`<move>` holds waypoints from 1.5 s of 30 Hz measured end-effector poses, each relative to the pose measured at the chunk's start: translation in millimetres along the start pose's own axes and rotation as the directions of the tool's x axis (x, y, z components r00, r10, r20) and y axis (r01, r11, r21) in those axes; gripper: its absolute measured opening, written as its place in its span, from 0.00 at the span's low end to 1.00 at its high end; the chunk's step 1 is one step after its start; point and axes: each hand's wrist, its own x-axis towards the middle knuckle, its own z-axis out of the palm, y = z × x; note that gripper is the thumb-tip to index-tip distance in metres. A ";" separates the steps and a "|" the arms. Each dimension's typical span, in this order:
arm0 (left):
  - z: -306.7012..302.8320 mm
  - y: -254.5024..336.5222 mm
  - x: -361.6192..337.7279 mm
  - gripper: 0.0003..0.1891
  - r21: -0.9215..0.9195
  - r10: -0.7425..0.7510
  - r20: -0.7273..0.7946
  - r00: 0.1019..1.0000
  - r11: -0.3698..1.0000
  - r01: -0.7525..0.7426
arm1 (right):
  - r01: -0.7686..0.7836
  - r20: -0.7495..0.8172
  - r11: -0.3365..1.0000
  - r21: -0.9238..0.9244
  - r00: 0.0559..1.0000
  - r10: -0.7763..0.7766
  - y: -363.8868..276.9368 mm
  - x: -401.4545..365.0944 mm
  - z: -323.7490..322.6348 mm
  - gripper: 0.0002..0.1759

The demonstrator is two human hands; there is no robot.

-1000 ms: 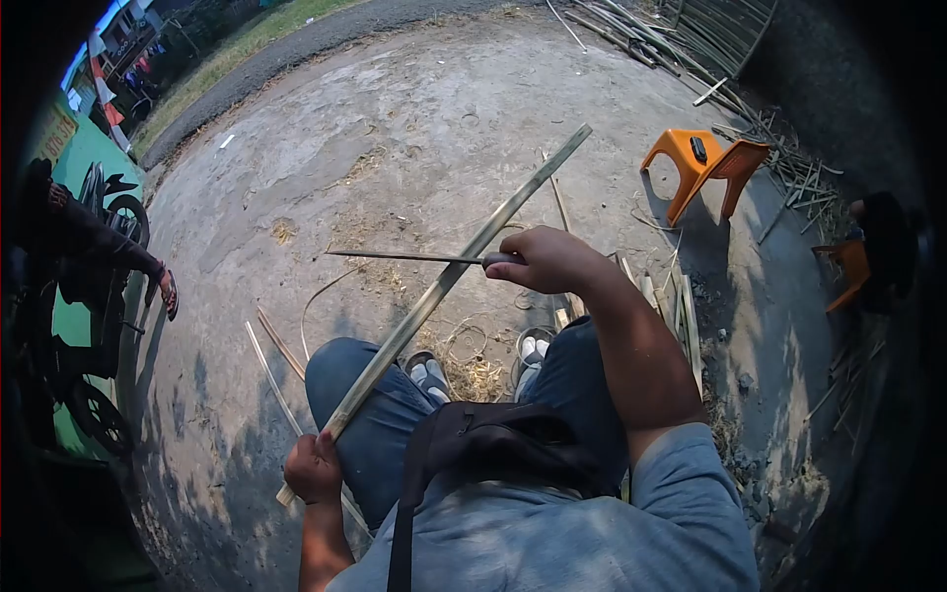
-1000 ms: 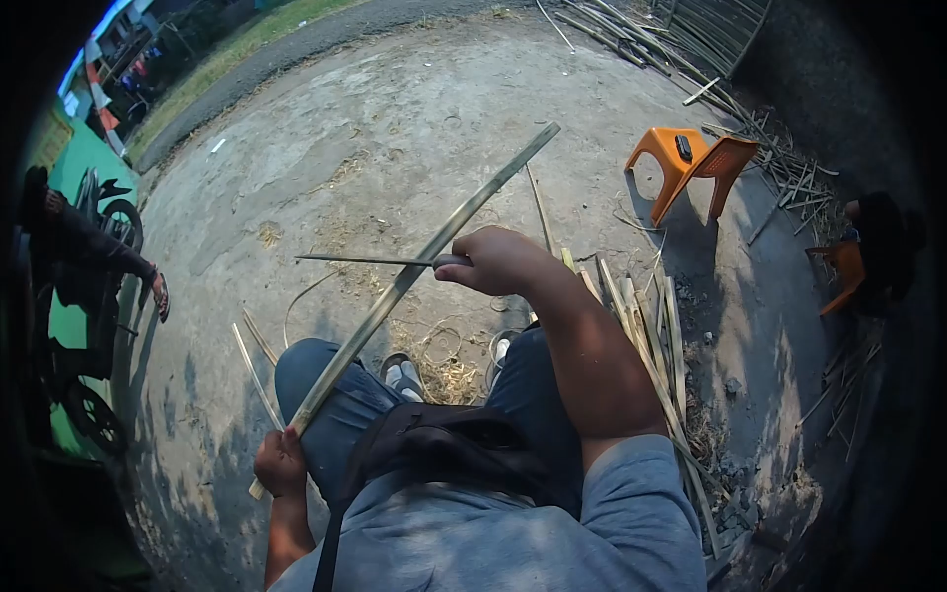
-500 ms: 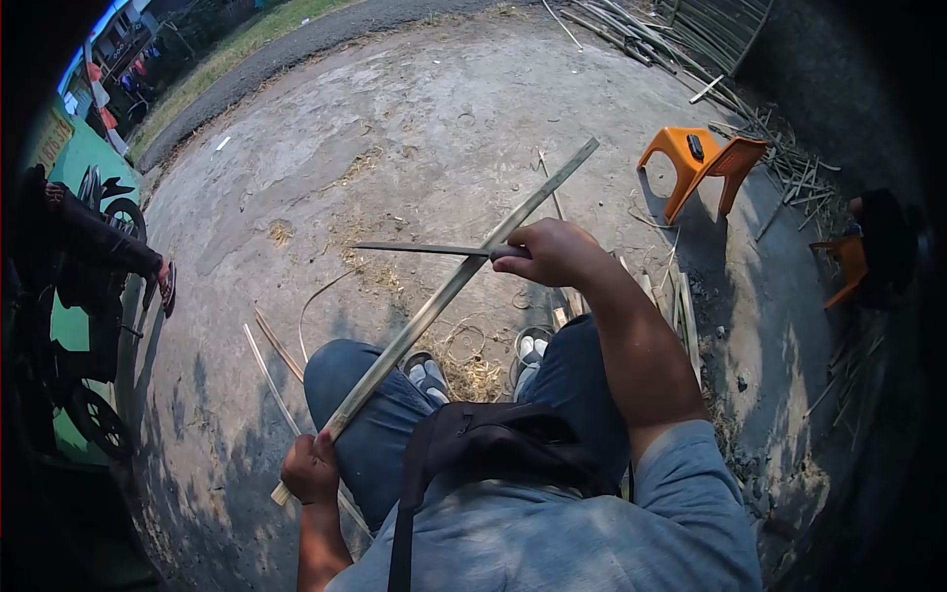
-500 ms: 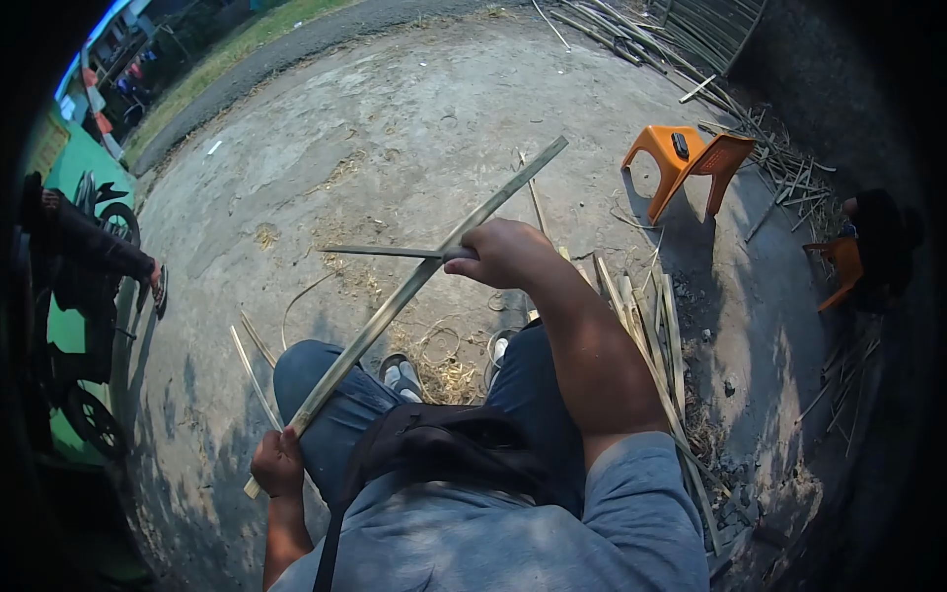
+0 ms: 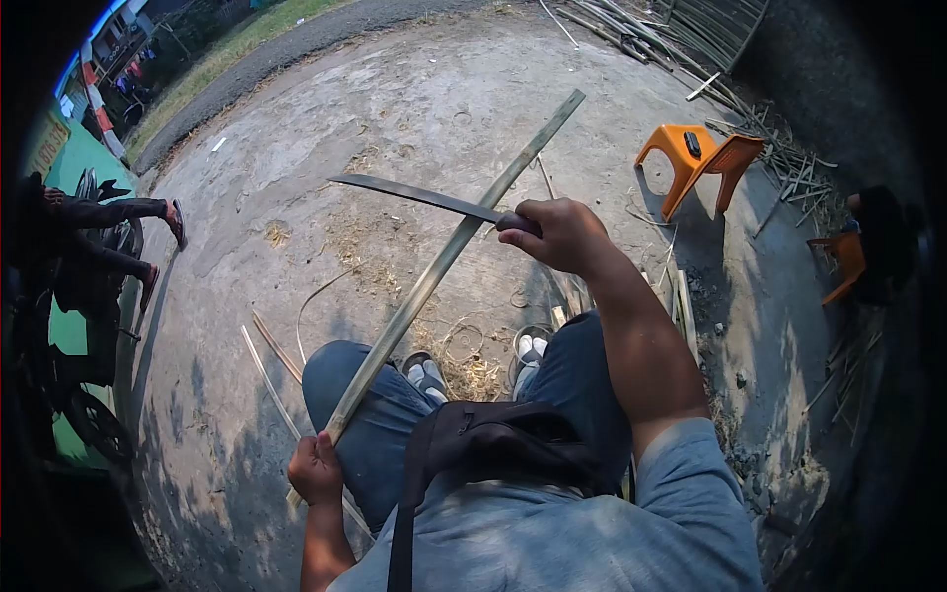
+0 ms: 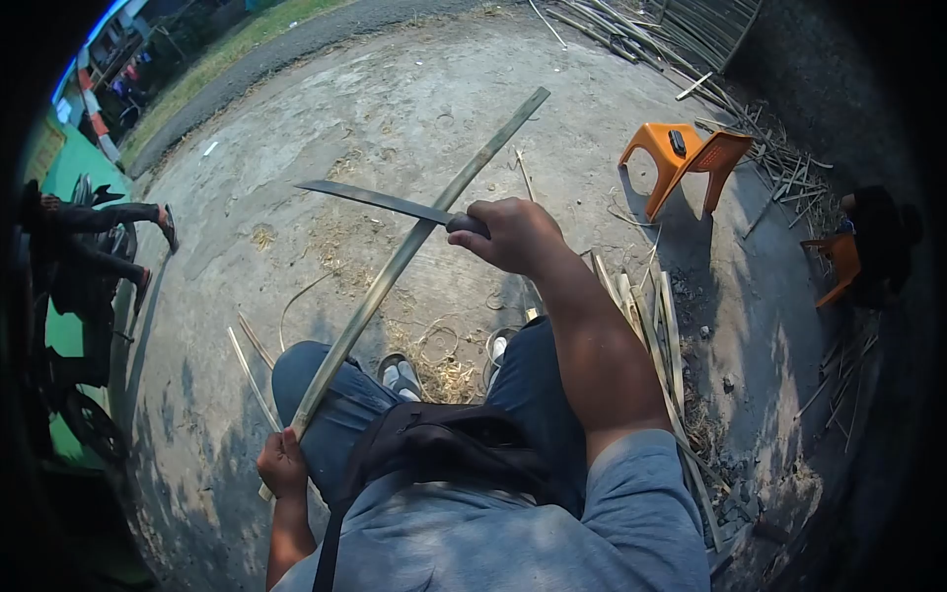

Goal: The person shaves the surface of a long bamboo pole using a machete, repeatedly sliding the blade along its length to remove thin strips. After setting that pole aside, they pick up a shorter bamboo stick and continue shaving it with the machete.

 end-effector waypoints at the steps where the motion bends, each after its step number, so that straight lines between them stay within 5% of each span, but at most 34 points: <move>1: 0.6 1.6 -0.4 0.28 -0.016 0.000 -0.003 1.000 1.000 0.000 | 0.097 -0.012 0.995 0.003 0.995 -0.097 -5.4 -2.0 4.5 0.24; 5: 3.3 -0.3 -2.8 0.29 -0.063 -0.049 0.010 0.999 0.997 0.050 | 0.353 0.004 0.935 -0.017 0.936 -0.353 -24.0 2.0 19.3 0.22; 8: 2.5 -2.5 -4.2 0.30 -0.051 -0.060 -0.002 0.998 0.997 0.060 | 0.262 -0.024 0.963 0.058 0.965 -0.261 -1.5 11.8 26.7 0.23; 11: -0.6 2.5 -2.5 0.29 -0.041 -0.063 -0.004 0.998 0.997 0.063 | -0.064 -0.013 0.994 0.092 0.998 0.066 11.9 21.1 23.7 0.23; 14: -1.0 -1.2 -0.9 0.30 -0.046 -0.044 0.005 0.999 0.998 0.044 | -0.102 -0.024 0.995 -0.010 0.995 0.102 -1.3 14.4 15.4 0.24; 21: 7.0 -3.9 -4.4 0.30 -0.119 -0.107 0.028 0.994 0.987 0.110 | 0.338 0.020 0.940 -0.045 0.941 -0.337 -23.9 -1.0 19.8 0.23; 24: 8.4 -6.4 -5.2 0.30 -0.128 -0.110 0.010 0.994 0.986 0.110 | 0.270 -0.026 0.963 -0.013 0.962 -0.270 -8.2 7.1 19.8 0.22; 27: 9.1 -5.9 -6.8 0.30 -0.126 -0.097 -0.023 0.995 0.988 0.094 | -0.084 0.021 0.993 0.077 0.996 0.082 0.1 13.0 6.0 0.21; 30: 5.5 -5.4 -5.7 0.30 -0.113 -0.125 0.025 0.992 0.985 0.127 | -0.258 0.034 0.957 0.135 0.966 0.255 4.3 16.8 13.9 0.22; 33: 5.6 -1.3 -3.8 0.30 -0.131 -0.144 0.056 0.988 0.980 0.150 | -0.172 0.060 0.981 0.091 0.984 0.167 -9.1 9.5 10.1 0.23; 39: 14.1 2.6 -7.4 0.29 -0.173 -0.144 -0.009 0.990 0.975 0.140 | 0.325 0.134 0.939 -0.115 0.941 -0.309 -27.5 3.9 35.6 0.16; 41: 11.8 0.4 -7.6 0.29 -0.154 -0.147 -0.004 0.989 0.977 0.145 | 0.274 0.194 0.958 -0.090 0.948 -0.253 -22.2 9.3 33.1 0.14; 45: 9.0 -2.9 -8.0 0.28 -0.118 -0.155 0.006 0.988 0.981 0.154 | -0.152 0.186 0.987 0.043 0.972 0.142 7.8 23.3 20.7 0.14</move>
